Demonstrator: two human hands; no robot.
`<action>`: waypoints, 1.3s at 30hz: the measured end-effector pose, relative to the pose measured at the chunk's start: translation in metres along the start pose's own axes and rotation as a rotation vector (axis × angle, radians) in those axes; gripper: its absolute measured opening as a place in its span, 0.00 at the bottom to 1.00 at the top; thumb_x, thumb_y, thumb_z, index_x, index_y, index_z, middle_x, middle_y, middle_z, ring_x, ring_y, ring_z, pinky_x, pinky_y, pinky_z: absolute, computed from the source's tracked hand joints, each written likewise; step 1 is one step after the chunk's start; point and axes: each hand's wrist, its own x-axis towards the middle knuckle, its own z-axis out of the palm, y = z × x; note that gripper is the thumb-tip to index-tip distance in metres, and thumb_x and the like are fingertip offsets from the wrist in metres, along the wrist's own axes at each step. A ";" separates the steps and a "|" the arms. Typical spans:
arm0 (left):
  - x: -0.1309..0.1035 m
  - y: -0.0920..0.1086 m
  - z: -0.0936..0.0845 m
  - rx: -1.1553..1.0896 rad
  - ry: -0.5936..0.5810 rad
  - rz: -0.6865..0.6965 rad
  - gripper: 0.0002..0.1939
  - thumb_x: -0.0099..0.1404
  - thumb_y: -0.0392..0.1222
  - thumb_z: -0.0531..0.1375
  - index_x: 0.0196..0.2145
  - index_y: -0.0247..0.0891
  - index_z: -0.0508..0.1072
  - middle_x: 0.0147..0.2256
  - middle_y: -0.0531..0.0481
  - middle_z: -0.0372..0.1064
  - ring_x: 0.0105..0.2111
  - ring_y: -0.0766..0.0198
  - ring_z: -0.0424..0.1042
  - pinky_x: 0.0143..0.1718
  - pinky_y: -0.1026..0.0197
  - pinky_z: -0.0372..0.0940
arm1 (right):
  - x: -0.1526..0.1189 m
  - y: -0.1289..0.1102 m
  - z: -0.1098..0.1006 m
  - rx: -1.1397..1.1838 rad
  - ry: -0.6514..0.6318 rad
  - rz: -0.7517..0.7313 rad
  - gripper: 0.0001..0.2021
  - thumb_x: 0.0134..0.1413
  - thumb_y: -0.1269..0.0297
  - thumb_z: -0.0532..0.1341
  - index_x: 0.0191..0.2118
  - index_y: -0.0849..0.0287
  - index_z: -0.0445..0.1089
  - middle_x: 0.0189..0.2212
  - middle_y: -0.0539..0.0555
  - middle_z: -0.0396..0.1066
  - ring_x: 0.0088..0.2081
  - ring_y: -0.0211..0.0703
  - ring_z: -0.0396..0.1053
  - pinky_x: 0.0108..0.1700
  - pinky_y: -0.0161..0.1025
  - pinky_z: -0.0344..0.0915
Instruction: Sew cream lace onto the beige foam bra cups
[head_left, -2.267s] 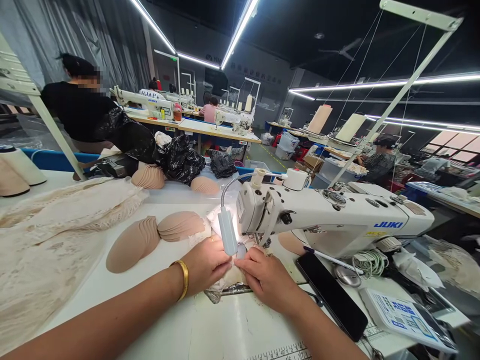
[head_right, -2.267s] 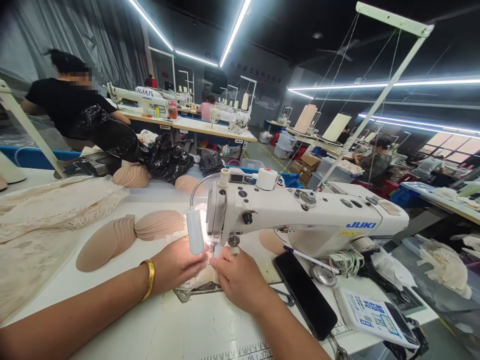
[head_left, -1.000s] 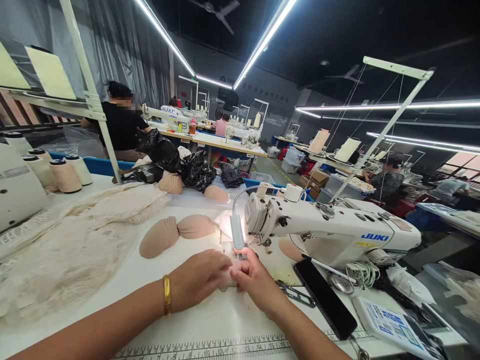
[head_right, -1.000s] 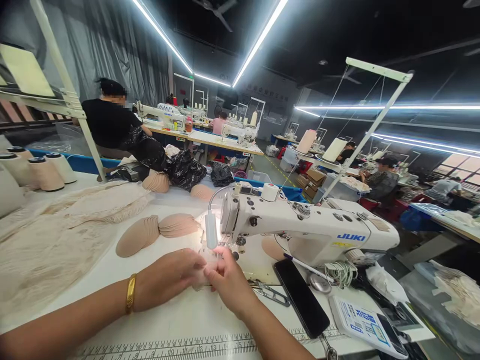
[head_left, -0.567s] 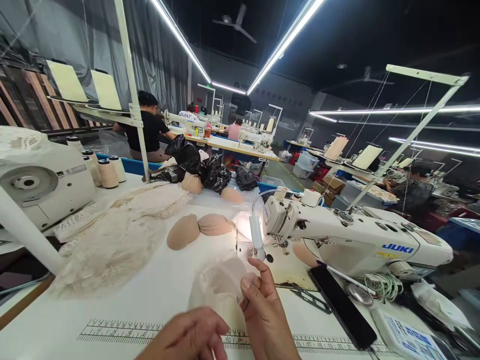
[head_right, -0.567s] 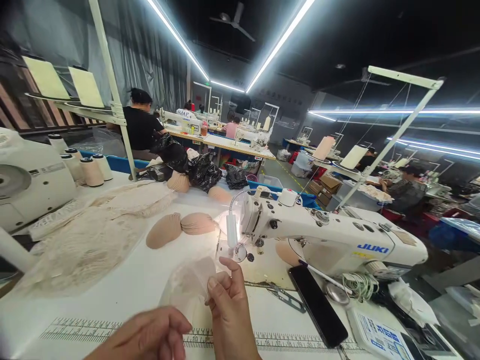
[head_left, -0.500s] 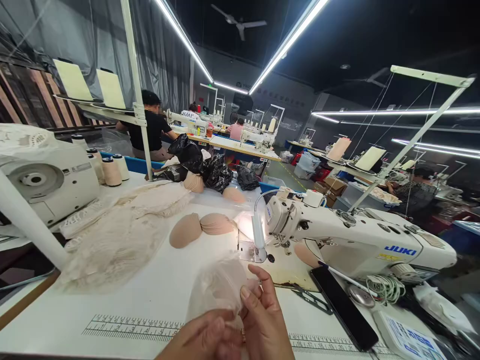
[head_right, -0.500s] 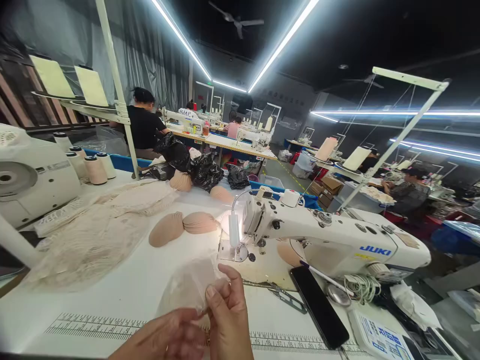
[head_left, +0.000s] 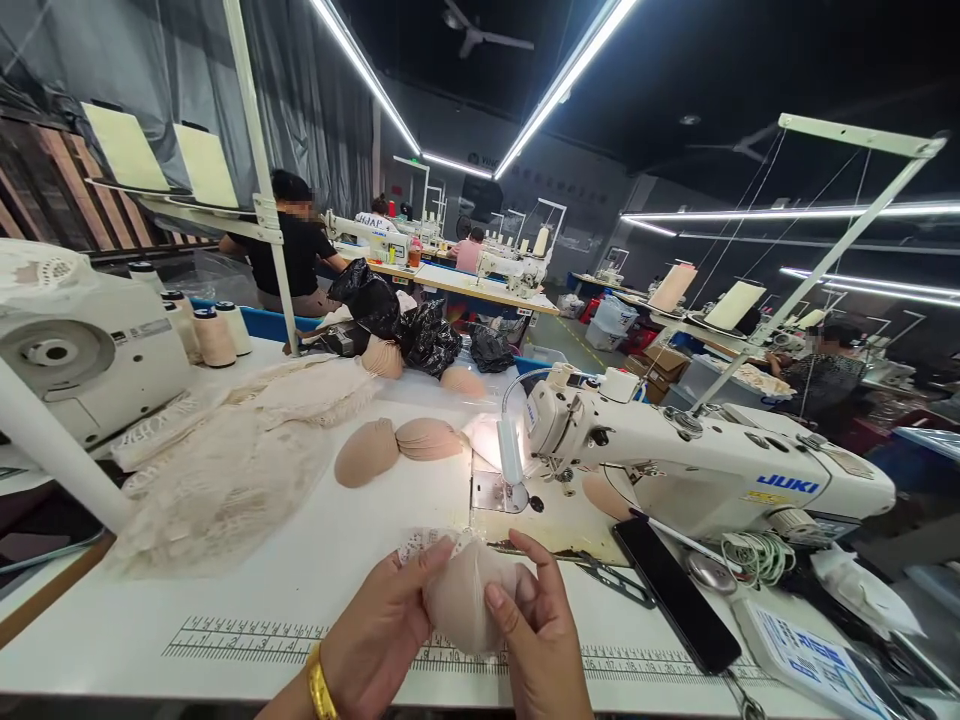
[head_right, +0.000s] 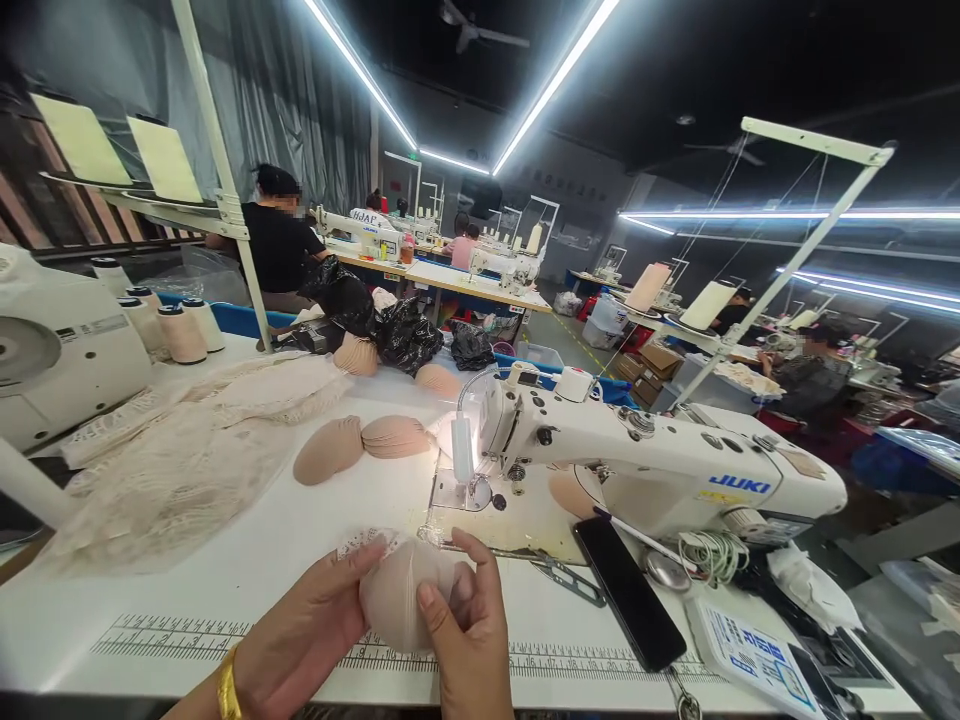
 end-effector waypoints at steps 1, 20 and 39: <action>0.001 -0.001 0.001 0.010 -0.009 0.050 0.22 0.55 0.43 0.79 0.45 0.35 0.82 0.47 0.41 0.82 0.50 0.47 0.79 0.47 0.56 0.76 | 0.000 -0.001 0.000 0.015 0.010 -0.003 0.36 0.49 0.48 0.78 0.60 0.50 0.66 0.40 0.50 0.80 0.46 0.50 0.78 0.52 0.45 0.72; 0.016 -0.010 0.015 0.115 -0.048 0.050 0.27 0.55 0.54 0.78 0.48 0.36 0.84 0.48 0.39 0.82 0.54 0.42 0.76 0.53 0.50 0.72 | 0.004 -0.002 0.001 0.050 0.085 -0.055 0.33 0.48 0.49 0.78 0.56 0.51 0.69 0.37 0.49 0.78 0.39 0.47 0.77 0.48 0.44 0.75; 0.023 -0.001 0.028 0.222 -0.226 -0.064 0.17 0.66 0.52 0.70 0.41 0.33 0.85 0.37 0.37 0.82 0.42 0.45 0.80 0.44 0.51 0.72 | 0.012 0.002 -0.021 -0.031 -0.068 -0.034 0.44 0.46 0.44 0.78 0.66 0.48 0.63 0.34 0.49 0.76 0.36 0.50 0.76 0.43 0.46 0.73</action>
